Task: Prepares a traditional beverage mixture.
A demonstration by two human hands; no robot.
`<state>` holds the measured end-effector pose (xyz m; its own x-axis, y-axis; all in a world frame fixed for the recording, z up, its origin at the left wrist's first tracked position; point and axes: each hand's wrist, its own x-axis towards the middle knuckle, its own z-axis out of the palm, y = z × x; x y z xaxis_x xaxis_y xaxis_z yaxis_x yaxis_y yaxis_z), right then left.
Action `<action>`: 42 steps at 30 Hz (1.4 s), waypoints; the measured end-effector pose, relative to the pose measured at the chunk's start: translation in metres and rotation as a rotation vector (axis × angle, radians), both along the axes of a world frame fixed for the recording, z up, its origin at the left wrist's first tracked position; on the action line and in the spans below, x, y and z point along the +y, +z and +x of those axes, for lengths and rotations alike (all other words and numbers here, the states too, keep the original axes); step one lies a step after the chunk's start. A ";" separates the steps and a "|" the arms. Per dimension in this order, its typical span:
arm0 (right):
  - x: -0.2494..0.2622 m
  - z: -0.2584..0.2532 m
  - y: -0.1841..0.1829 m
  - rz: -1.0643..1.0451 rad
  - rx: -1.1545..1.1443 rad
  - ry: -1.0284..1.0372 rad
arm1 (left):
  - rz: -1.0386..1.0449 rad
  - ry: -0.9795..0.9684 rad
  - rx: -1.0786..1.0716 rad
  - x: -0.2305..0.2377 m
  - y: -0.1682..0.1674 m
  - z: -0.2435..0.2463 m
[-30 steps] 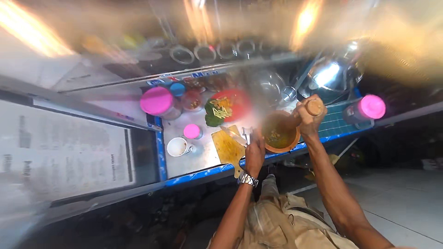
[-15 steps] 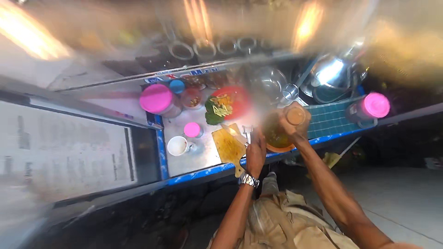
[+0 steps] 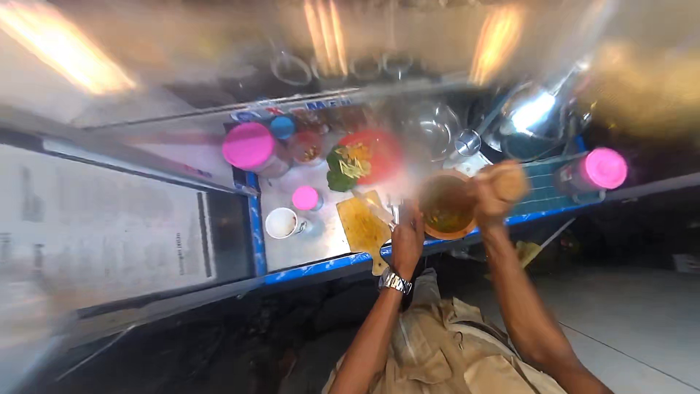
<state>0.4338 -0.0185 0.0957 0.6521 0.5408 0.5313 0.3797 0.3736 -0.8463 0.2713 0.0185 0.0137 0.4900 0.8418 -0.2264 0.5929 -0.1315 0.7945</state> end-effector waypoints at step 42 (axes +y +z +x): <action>-0.004 0.012 0.016 -0.070 0.000 -0.009 | -0.007 -0.019 -0.001 0.008 0.009 0.003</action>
